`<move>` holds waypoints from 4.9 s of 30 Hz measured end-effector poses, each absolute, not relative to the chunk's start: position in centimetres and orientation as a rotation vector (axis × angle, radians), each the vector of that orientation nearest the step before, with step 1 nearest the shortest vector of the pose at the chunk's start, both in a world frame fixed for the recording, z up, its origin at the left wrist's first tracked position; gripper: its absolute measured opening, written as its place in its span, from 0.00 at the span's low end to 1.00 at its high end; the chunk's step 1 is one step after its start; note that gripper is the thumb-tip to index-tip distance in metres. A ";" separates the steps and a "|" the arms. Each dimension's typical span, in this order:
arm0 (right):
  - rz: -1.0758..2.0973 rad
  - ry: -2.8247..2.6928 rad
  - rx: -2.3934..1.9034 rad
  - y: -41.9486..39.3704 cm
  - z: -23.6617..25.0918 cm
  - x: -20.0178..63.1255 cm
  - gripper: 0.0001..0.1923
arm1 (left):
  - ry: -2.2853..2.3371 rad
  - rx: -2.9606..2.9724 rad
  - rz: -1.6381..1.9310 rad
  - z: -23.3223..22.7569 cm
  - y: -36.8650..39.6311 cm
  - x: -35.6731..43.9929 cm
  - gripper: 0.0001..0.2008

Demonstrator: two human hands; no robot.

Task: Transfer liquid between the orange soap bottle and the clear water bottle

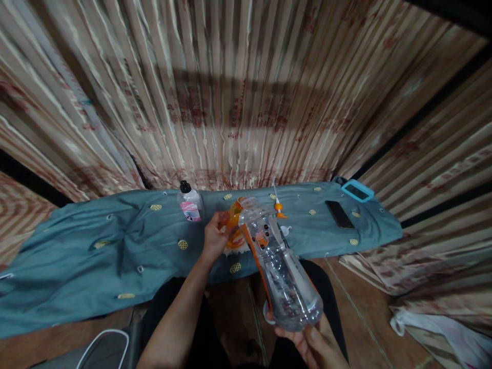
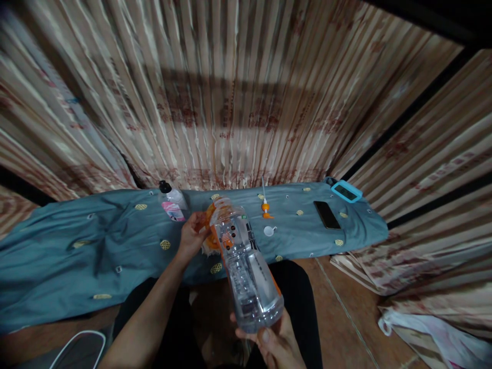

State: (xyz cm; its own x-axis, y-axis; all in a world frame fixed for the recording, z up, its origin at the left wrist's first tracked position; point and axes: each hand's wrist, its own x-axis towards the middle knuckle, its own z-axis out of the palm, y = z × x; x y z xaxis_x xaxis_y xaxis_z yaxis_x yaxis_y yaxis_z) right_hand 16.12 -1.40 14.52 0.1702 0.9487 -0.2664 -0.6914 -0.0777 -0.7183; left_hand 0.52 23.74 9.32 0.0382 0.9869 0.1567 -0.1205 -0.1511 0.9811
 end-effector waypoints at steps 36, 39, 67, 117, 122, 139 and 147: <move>1.370 -0.447 -0.935 -1.2 14.7 16.3 0.22 | 1.015 1.265 1.318 9.7 23.8 0.5 0.24; 1.361 -0.454 -0.945 -1.3 14.4 16.4 0.22 | 1.017 1.272 1.312 9.7 23.8 0.5 0.24; 1.334 -0.484 -0.992 -1.5 14.3 16.8 0.23 | 0.996 1.276 1.362 9.4 23.8 0.5 0.26; 1.305 -0.468 -0.999 -1.7 14.7 17.0 0.22 | 1.020 1.272 1.295 9.8 23.8 0.3 0.30; 1.290 -0.456 -0.992 -1.6 14.8 16.9 0.23 | 1.025 1.236 1.262 9.8 23.9 0.3 0.36; 1.278 -0.445 -0.991 -1.7 14.6 16.8 0.24 | 1.008 1.247 1.255 9.4 24.0 0.2 0.37; 1.286 -0.440 -0.983 -1.7 14.7 16.7 0.21 | 1.019 1.222 1.234 9.9 23.8 0.2 0.39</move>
State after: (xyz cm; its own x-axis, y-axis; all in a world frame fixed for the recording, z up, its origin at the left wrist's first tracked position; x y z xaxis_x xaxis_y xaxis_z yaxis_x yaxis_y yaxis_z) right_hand 16.68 -1.71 14.72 0.2736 0.9325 -0.2359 -0.5923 -0.0299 -0.8051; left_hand 0.24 23.83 9.87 0.0981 0.9924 0.0740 -0.1153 -0.0625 0.9914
